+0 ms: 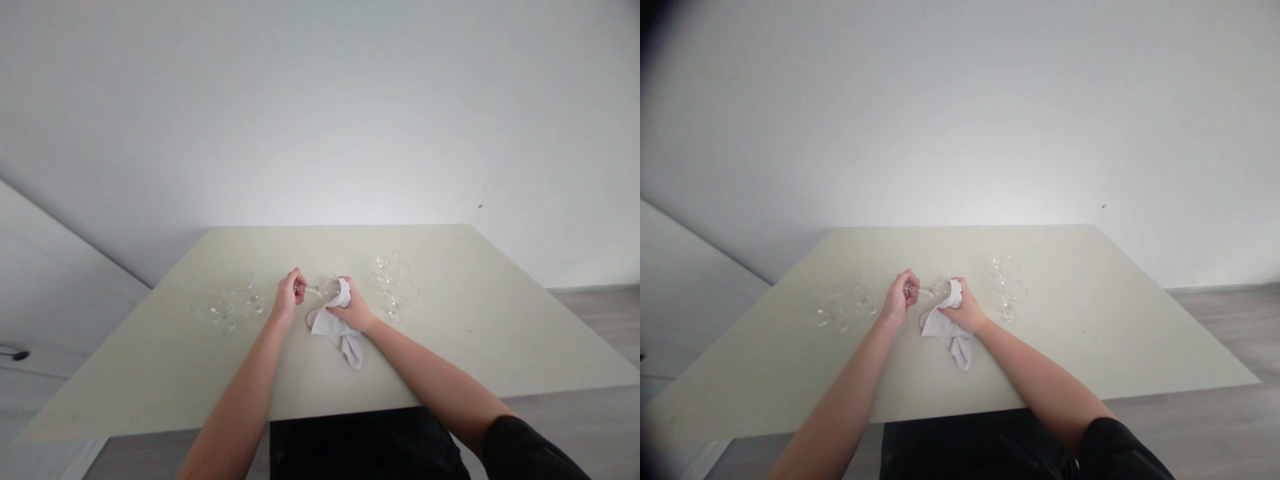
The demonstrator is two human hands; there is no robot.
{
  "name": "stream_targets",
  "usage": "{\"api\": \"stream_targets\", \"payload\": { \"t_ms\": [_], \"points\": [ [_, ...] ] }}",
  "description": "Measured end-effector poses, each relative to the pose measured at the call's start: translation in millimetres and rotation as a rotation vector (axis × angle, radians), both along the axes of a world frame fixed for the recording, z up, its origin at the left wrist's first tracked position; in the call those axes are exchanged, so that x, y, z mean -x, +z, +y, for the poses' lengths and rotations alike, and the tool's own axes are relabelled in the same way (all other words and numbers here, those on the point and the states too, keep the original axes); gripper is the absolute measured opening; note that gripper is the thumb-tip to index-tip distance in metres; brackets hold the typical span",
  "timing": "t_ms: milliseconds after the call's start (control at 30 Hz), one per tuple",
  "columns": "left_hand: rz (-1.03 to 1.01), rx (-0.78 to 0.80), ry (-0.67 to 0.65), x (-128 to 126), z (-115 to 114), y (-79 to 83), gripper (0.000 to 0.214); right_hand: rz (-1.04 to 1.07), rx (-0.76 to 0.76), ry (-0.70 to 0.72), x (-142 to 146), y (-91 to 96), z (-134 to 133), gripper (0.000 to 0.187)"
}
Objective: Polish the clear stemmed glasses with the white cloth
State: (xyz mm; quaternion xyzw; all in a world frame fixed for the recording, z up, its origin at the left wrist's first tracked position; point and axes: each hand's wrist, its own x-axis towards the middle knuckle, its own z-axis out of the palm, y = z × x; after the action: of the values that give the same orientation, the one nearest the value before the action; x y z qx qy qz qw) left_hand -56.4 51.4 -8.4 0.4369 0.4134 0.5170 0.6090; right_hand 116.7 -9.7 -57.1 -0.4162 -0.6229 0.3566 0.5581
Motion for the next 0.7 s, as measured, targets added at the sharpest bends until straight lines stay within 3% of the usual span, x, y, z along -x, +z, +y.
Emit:
{"api": "stream_targets", "payload": {
  "t_ms": [700],
  "points": [
    [0.056, 0.017, 0.007, -0.8, 0.1, 0.4, 0.04, -0.017, 0.021, -0.006, -1.0, 1.2, -1.1, 0.06]
  ]
}}
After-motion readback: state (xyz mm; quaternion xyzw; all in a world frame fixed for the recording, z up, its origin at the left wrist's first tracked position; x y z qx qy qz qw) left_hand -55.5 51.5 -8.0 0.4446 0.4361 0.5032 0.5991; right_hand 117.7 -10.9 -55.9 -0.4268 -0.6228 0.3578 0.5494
